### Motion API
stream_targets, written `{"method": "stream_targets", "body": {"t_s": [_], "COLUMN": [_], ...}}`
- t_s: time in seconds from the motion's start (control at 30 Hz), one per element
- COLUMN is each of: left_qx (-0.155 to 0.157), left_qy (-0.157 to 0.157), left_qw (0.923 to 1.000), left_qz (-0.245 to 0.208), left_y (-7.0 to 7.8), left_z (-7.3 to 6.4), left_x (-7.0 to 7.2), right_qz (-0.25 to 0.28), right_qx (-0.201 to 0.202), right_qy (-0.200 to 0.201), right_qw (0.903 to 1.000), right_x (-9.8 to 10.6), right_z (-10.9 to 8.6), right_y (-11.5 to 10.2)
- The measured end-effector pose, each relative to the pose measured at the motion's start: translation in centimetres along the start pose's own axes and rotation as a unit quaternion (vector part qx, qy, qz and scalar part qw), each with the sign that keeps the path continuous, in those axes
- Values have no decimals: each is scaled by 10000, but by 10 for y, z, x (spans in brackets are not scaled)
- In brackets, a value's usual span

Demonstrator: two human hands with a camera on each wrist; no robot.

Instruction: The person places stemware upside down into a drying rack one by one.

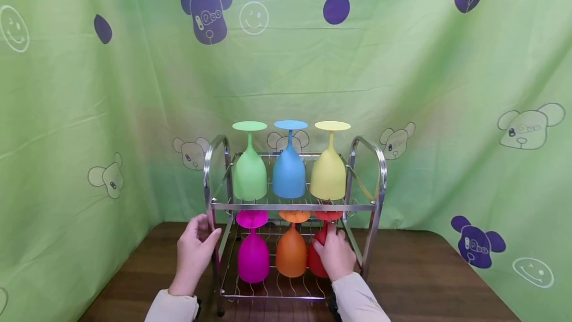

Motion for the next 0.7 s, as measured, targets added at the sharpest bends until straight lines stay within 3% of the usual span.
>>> {"method": "stream_targets", "body": {"t_s": [0.43, 0.6, 0.7], "left_qx": [79, 92, -156], "left_qy": [-211, -404, -644], "left_qw": [9997, 9991, 9976], "left_qz": [67, 121, 191], "left_y": [-3, -7, -7], "left_z": [3, 1, -2], "left_x": [0, 0, -2], "right_qz": [168, 453, 383], "right_qx": [135, -15, 44], "right_qy": [336, 175, -44], "right_qw": [9992, 9988, 9992], "right_x": [-2, -4, -4], "right_z": [-6, -14, -27], "right_y": [-1, -2, -6]}}
Point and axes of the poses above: each hand's wrist, its own z-axis towards the middle knuckle, its own x-axis out of the back of the hand, y = z × x, the point moved 10 cm from there along z, towards the middle knuckle, and after that the axes turned 6 degrees about -y, right-handed, at the moved point
